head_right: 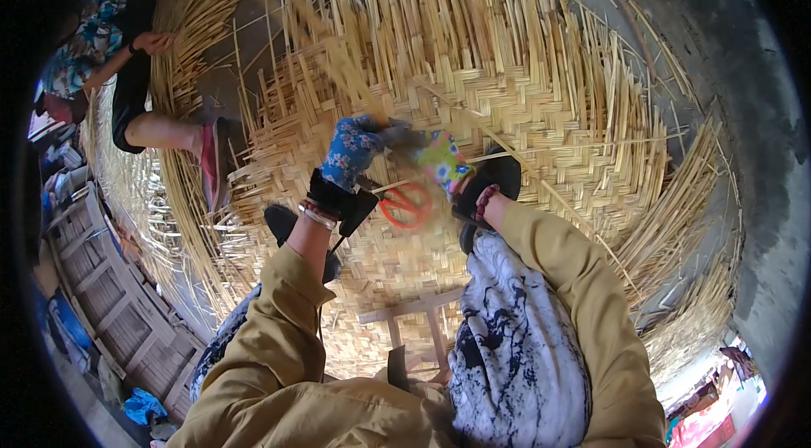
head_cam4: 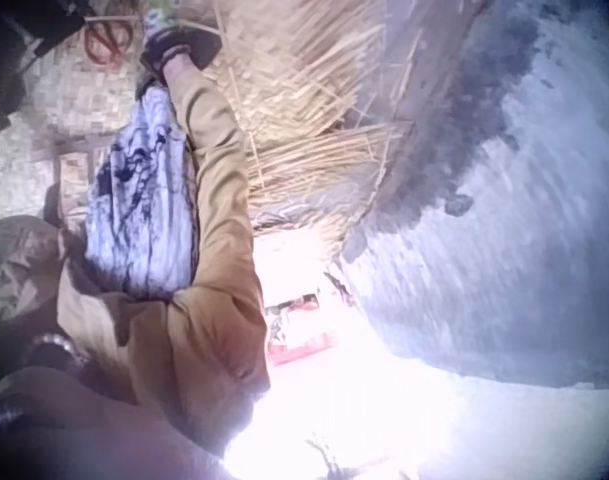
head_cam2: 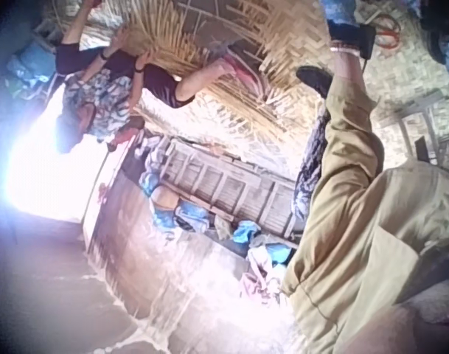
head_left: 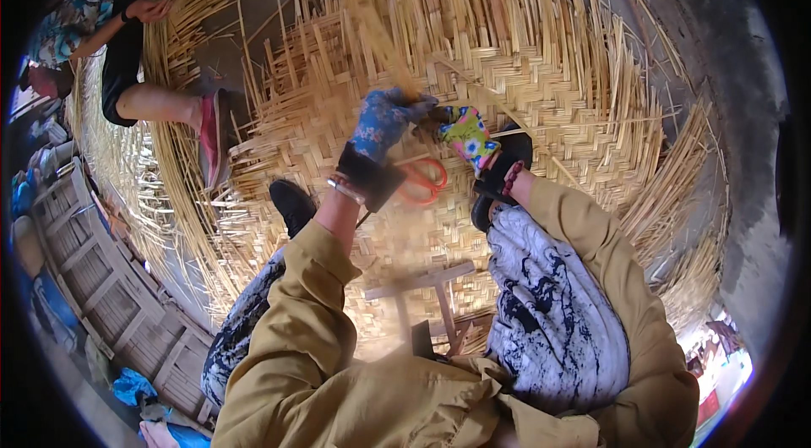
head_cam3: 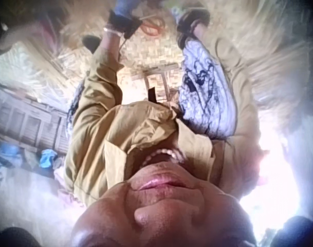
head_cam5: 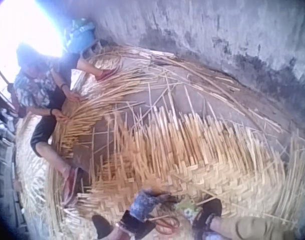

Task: Weaving a bamboo strip mat by hand in a workshop environment.

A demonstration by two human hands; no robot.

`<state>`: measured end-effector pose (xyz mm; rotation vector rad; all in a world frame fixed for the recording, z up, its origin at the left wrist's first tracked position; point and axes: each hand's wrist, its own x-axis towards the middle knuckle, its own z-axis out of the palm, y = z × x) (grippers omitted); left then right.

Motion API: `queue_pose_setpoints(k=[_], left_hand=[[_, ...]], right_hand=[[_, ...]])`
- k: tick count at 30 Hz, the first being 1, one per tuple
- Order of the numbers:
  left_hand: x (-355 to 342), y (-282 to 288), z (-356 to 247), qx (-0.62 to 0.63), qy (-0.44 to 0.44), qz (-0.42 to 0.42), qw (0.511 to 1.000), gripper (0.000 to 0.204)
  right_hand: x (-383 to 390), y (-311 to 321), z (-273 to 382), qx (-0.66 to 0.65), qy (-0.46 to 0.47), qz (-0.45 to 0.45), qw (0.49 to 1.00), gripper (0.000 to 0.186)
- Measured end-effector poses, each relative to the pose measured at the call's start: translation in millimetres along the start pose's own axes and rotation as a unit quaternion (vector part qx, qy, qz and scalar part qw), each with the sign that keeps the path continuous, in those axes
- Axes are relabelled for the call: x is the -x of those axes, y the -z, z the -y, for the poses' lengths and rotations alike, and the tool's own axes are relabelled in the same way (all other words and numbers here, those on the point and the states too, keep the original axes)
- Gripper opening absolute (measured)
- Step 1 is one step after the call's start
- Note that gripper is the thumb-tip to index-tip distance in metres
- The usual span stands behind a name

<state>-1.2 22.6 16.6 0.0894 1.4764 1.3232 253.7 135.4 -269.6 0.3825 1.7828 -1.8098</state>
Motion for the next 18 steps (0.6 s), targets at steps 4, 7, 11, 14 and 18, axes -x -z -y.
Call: queue_pose_setpoints(k=[4,7,11,14,18], left_hand=[[21,17,7,-0.084,-0.067,-0.209,0.972,0.019],[37,32,7,-0.039,-0.053,-0.294,0.953,0.019],[59,43,0,0.041,-0.047,-0.360,0.931,0.020],[69,44,-5,0.084,-0.032,-0.381,0.920,0.022],[74,47,-3,0.215,-0.095,-0.375,0.897,0.019]], right_hand=[[25,-18,74,0.242,-0.002,0.036,0.970,0.040],[29,-41,127,0.358,0.042,0.056,0.931,0.041],[13,-77,171,0.494,0.094,0.053,0.863,0.044],[8,-83,177,0.545,0.096,0.053,0.832,0.046],[32,-68,163,0.478,0.135,0.032,0.868,0.032]])
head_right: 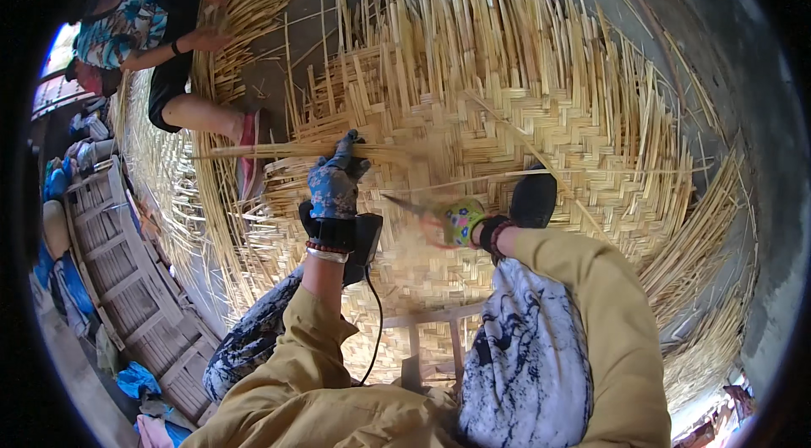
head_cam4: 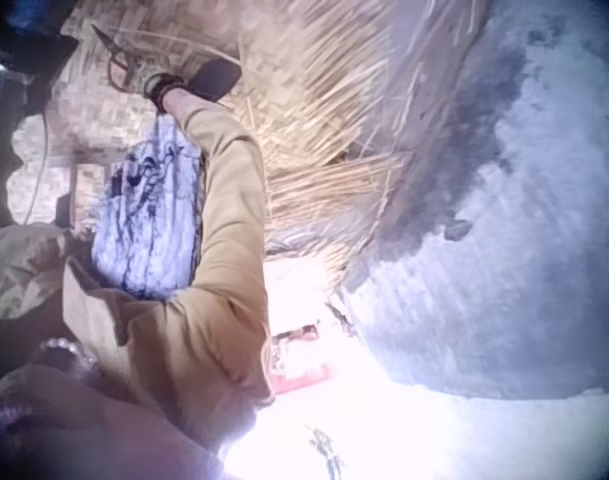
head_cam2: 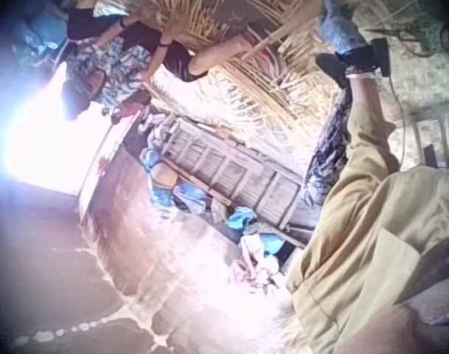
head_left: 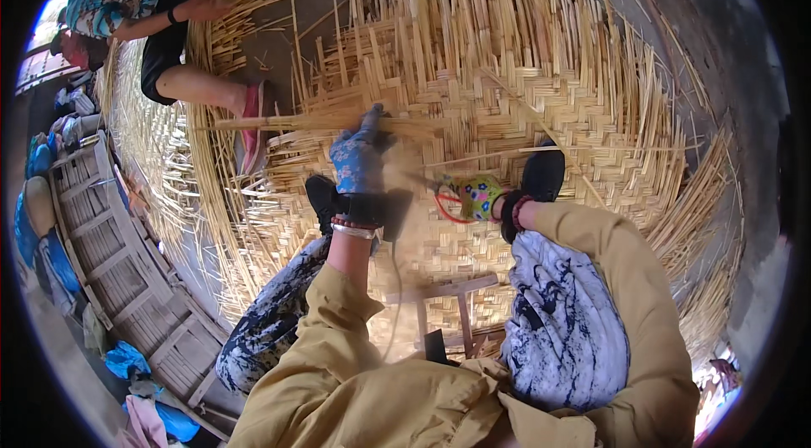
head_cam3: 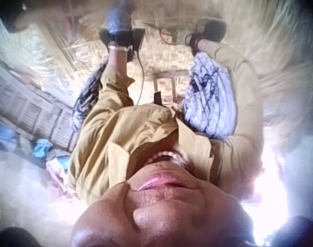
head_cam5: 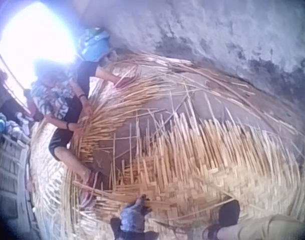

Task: Weaving a bamboo strip mat by hand in a workshop environment.

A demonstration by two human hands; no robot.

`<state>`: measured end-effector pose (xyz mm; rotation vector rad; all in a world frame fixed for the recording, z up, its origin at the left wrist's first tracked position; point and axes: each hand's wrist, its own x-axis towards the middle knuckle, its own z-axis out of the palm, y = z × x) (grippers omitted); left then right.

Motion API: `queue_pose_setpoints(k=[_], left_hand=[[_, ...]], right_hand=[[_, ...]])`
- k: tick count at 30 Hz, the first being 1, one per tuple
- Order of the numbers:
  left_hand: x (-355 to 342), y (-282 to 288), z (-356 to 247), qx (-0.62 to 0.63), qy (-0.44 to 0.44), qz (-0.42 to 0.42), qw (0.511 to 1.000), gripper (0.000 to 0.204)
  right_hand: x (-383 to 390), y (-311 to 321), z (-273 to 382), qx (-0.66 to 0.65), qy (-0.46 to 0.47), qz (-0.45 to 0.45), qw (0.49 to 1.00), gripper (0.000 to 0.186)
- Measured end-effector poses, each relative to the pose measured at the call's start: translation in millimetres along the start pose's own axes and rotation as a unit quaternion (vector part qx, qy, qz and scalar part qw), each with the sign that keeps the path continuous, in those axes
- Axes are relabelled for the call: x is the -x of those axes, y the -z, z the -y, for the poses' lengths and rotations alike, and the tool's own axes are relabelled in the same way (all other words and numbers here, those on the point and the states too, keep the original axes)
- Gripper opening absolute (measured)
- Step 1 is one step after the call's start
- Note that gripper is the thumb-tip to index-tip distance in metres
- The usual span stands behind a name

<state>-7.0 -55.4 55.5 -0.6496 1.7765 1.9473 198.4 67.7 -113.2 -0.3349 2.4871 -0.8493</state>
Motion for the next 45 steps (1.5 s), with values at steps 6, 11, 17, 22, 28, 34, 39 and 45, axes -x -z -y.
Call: queue_pose_setpoints(k=[6,11,17,22,28,34,39,45], left_hand=[[-8,26,-4,-0.427,-0.281,-0.011,0.859,0.029],[-10,24,-12,-0.402,-0.282,-0.061,0.869,0.032],[7,-11,12,-0.006,-0.047,-0.083,0.995,0.020],[-2,-7,34,-0.066,0.060,-0.082,0.993,0.020],[-9,-10,37,-0.108,0.022,-0.053,0.992,0.022],[-35,-65,23,-0.131,-0.086,0.095,0.983,0.014],[-59,-124,30,-0.080,-0.106,0.196,0.972,0.017],[-80,-151,60,-0.120,-0.077,0.276,0.951,0.015]], right_hand=[[35,8,-22,-0.011,-0.022,0.091,0.996,0.032],[28,22,-18,-0.006,-0.016,0.090,0.996,0.032],[11,32,-6,0.000,-0.010,0.062,0.998,0.032],[-12,42,8,0.033,0.006,0.045,0.998,0.033],[-11,68,19,0.045,-0.013,0.097,0.994,0.034],[4,106,-11,0.144,-0.093,-0.228,0.958,0.044],[5,99,-63,0.075,-0.153,-0.250,0.953,0.047],[33,18,-58,-0.057,-0.152,-0.016,0.987,0.044]])
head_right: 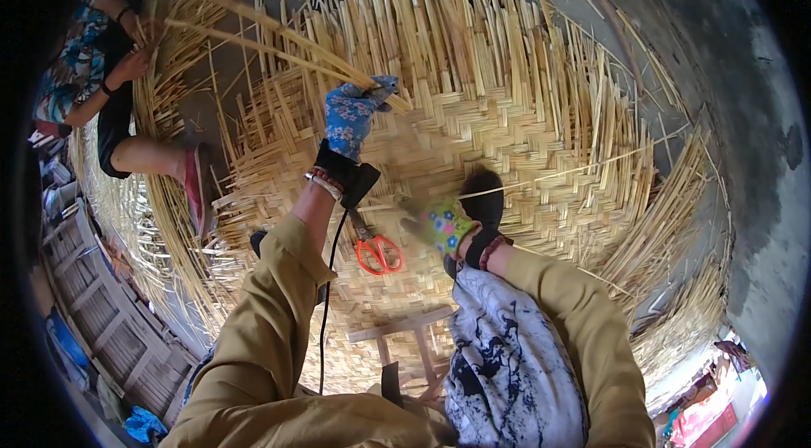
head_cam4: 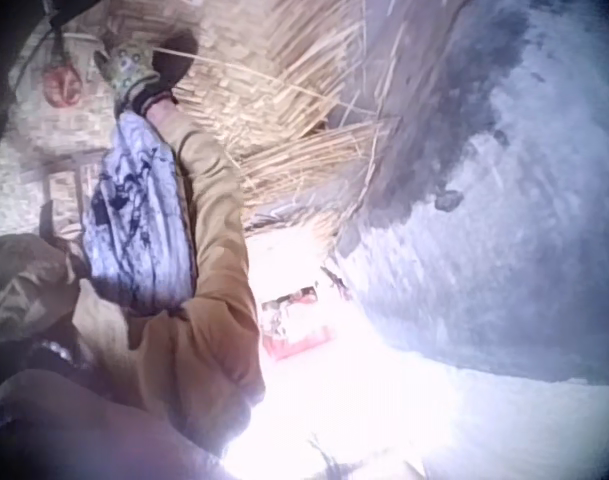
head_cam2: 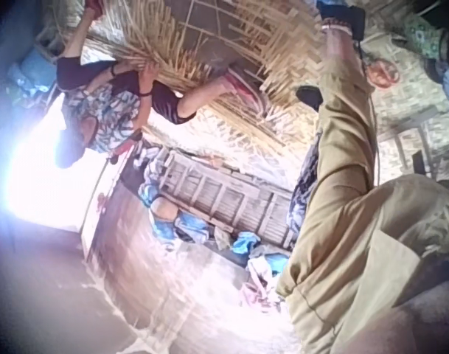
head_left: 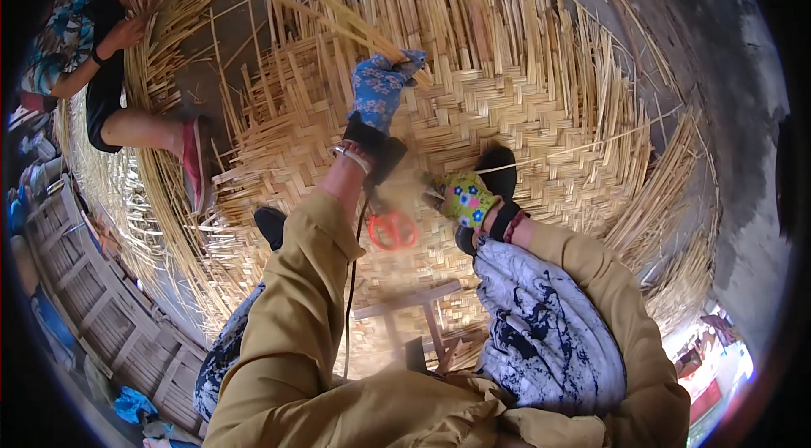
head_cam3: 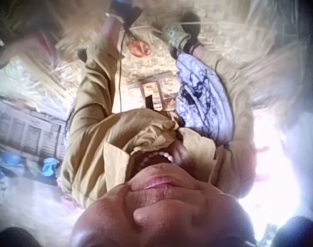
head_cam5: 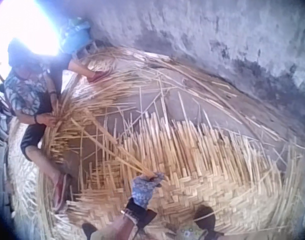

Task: Weaving a bamboo strip mat by hand in a workshop environment.

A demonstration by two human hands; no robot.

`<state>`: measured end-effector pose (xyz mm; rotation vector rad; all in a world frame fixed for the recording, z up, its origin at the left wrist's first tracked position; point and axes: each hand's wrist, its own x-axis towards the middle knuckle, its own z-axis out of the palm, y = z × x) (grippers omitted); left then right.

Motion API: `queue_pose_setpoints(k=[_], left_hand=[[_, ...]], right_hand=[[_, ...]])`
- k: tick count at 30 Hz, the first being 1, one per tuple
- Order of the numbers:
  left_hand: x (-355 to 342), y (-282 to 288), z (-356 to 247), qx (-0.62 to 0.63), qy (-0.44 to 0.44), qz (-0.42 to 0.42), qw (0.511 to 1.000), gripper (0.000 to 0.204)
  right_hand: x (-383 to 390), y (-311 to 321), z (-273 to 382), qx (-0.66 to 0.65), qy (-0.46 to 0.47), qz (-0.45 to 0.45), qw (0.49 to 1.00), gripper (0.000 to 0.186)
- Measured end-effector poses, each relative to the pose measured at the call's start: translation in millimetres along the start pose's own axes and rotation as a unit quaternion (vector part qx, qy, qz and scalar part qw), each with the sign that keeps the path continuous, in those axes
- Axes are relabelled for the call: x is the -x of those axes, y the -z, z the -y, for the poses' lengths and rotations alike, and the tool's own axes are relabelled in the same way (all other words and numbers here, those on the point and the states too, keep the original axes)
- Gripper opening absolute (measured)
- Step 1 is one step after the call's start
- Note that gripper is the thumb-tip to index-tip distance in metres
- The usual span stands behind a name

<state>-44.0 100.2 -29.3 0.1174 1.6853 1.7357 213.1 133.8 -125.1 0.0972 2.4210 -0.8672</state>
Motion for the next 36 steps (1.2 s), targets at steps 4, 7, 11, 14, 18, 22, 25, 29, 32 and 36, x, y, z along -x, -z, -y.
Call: queue_pose_setpoints(k=[4,7,11,14,18,22,25,29,32,36], left_hand=[[-5,0,18,-0.063,-0.019,0.031,0.997,0.017],[-9,1,22,-0.065,-0.034,0.040,0.997,0.017],[-13,5,21,-0.061,-0.017,0.049,0.997,0.018],[-15,6,21,-0.047,-0.012,0.052,0.997,0.019],[-17,8,23,-0.058,-0.016,0.052,0.997,0.019],[-20,8,26,-0.068,-0.016,0.059,0.996,0.019],[-23,5,29,-0.105,-0.012,0.063,0.992,0.019],[-25,1,35,-0.092,0.028,0.063,0.993,0.019],[-22,1,38,-0.113,0.023,0.050,0.992,0.019],[-19,1,43,-0.043,0.013,0.026,0.999,0.019]], right_hand=[[8,-23,-12,-0.017,-0.003,0.035,0.999,0.042],[10,-29,-20,-0.054,-0.022,0.075,0.995,0.042],[13,-20,-17,-0.063,-0.008,-0.010,0.998,0.039],[16,8,-4,-0.011,-0.009,0.041,0.999,0.033],[23,57,19,0.008,0.023,-0.030,0.999,0.020],[12,74,32,0.015,0.022,-0.027,0.999,0.020],[5,65,29,0.010,0.000,0.022,1.000,0.022],[21,56,17,-0.007,-0.022,0.049,0.999,0.025],[31,59,15,-0.020,-0.036,0.058,0.997,0.027],[20,62,20,-0.028,-0.064,0.089,0.994,0.031]])
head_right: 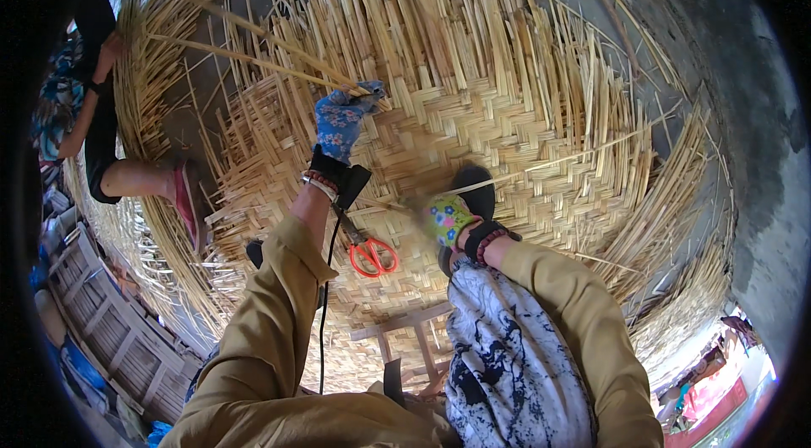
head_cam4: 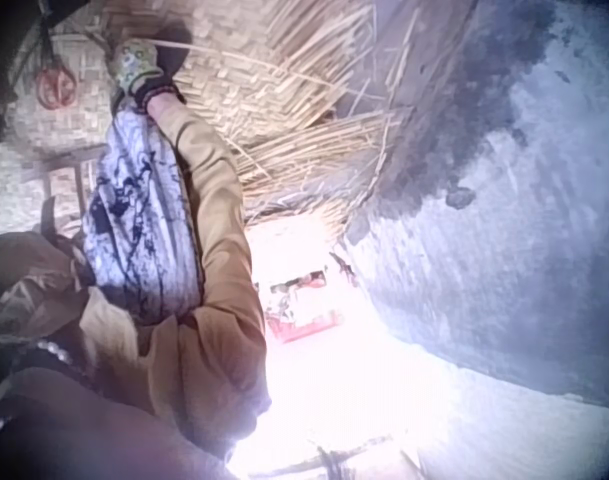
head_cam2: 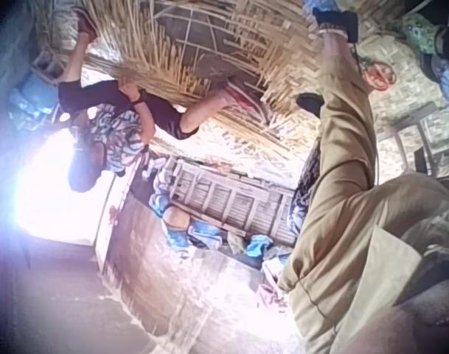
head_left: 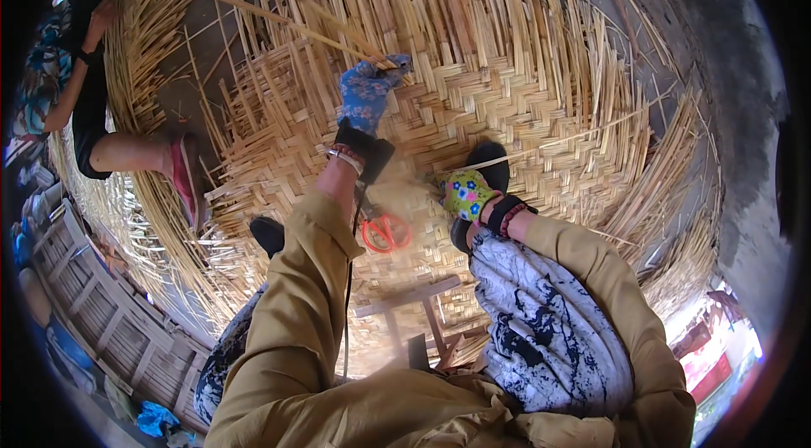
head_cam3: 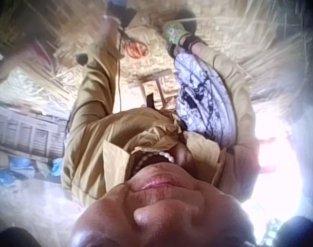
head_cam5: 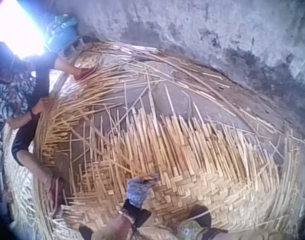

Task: Weaving a bamboo strip mat by hand in a workshop environment.

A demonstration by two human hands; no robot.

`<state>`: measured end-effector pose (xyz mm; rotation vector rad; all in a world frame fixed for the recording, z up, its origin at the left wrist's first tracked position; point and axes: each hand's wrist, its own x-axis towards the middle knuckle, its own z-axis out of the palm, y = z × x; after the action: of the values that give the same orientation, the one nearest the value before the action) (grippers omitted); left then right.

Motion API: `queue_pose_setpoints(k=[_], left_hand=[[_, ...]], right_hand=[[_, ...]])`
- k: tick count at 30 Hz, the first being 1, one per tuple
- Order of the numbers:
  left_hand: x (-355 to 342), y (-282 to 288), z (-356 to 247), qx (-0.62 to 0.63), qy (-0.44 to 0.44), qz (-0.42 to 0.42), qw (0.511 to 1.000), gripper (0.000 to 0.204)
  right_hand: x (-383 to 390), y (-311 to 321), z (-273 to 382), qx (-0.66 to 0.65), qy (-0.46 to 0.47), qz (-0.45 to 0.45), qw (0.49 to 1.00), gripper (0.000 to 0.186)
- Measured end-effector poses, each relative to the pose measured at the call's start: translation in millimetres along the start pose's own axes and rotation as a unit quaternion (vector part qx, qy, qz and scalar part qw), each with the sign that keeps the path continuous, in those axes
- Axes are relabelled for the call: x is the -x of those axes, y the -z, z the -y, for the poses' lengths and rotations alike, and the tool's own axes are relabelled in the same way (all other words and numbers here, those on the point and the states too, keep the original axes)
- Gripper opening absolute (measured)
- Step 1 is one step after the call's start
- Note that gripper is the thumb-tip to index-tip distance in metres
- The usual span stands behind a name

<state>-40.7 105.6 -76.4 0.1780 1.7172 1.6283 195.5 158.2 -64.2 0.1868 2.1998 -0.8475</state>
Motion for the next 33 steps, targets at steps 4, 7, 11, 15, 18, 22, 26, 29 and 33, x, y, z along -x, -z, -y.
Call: queue_pose_setpoints(k=[4,7,11,15,18,22,26,29,33], left_hand=[[0,-1,4,0.076,0.000,-0.014,0.997,0.019],[-1,-1,6,0.064,-0.003,-0.026,0.998,0.018],[-2,0,10,0.084,0.011,-0.019,0.996,0.016],[-3,-2,14,0.066,0.001,-0.013,0.998,0.016],[-3,-4,11,-0.033,-0.020,-0.015,0.999,0.018],[-9,-8,-2,-0.180,-0.030,0.015,0.983,0.017],[-24,-15,-15,-0.483,-0.061,0.047,0.872,0.035],[-32,-18,-16,-0.467,0.037,0.049,0.882,0.041],[-33,-19,-13,-0.518,0.072,0.059,0.850,0.037]], right_hand=[[-15,-4,1,0.064,-0.029,0.115,0.991,0.025],[-15,-10,-2,0.095,0.048,0.036,0.994,0.019],[-9,-11,-5,0.075,-0.028,0.089,0.993,0.033],[12,-9,-11,0.038,-0.019,0.075,0.996,0.033],[21,-10,-14,0.027,-0.020,0.078,0.996,0.034],[24,-12,-15,0.021,-0.021,0.084,0.996,0.034],[26,-14,-17,0.020,-0.021,0.090,0.996,0.035],[28,-13,-18,0.013,-0.023,0.094,0.995,0.036],[29,-12,-19,0.010,-0.017,0.096,0.995,0.037]])
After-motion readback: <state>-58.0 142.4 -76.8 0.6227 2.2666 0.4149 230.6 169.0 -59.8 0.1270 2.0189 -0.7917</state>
